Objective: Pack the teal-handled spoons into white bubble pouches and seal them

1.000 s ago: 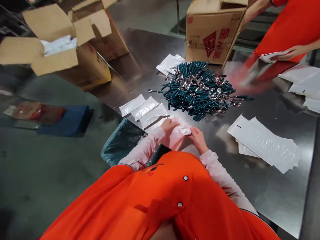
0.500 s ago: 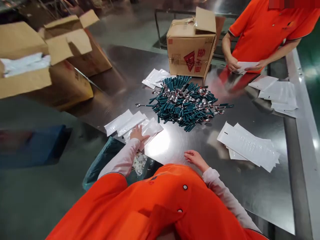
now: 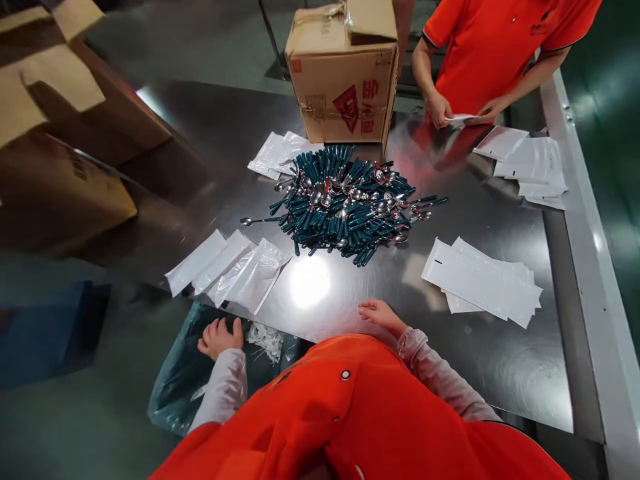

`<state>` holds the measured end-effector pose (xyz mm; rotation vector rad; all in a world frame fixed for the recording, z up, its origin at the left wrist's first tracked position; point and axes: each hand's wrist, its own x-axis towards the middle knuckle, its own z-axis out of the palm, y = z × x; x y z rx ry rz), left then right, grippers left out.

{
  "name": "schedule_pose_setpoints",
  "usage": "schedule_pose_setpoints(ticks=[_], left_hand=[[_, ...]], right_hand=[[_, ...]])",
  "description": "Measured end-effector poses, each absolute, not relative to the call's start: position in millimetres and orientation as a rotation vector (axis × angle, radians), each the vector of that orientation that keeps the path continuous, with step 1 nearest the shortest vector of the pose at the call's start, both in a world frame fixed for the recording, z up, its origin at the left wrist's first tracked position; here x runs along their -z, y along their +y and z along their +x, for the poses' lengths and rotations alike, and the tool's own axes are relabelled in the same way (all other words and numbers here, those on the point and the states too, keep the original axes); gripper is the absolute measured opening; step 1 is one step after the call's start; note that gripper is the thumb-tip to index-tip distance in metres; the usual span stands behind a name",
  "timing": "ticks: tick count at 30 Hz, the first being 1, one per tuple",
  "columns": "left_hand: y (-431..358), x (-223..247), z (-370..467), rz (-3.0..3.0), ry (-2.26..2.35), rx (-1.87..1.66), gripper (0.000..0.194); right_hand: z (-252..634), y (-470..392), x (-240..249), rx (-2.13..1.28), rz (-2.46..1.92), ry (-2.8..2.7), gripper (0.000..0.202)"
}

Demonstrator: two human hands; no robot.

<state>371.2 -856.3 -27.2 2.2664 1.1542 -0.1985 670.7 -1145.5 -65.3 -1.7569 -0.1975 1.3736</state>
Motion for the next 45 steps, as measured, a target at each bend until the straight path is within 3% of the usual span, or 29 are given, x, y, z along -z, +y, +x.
schedule_pose_setpoints(ticks=[3, 6, 8, 11, 16, 21, 24, 31, 38, 45], left_hand=[[-857, 39, 382, 2.281, 1.324, 0.015, 0.031], [-861, 51, 431, 2.286, 1.440, -0.451, 0.022], [-870, 53, 481, 2.297, 1.220, -0.785, 0.021], [-892, 42, 558, 2.320, 0.724, -0.874, 0.020], [-943, 28, 619, 2.234, 0.267, -0.843, 0.018], [-982, 51, 601, 2.155, 0.237, -0.640, 0.021], [-985, 68, 577, 2.123, 0.383, -0.469, 0.022], [-964, 87, 545, 2.040, 0.763, -0.248, 0.021], [-958, 91, 555, 1.976, 0.878, -0.229, 0.020], [-965, 86, 556, 2.004, 0.841, -0.204, 0.020]], right_hand=[[681, -1133, 64, -1.359, -1.793, -0.301, 0.034], [697, -1122, 61, -1.288, -1.826, -0.467, 0.030], [716, -1113, 55, -1.174, -1.895, -0.621, 0.026], [767, -1093, 38, -0.795, -2.110, -0.975, 0.026], [871, -1033, 1, -0.242, -2.417, -1.651, 0.054], [920, -970, 4, -0.327, -2.546, -2.142, 0.102], [932, -944, 15, -0.409, -2.546, -2.276, 0.115], [938, -918, 28, -0.352, -2.492, -2.398, 0.070], [931, -933, 38, -0.317, -2.396, -2.442, 0.050], [931, -943, 28, -0.275, -2.355, -2.412, 0.045]])
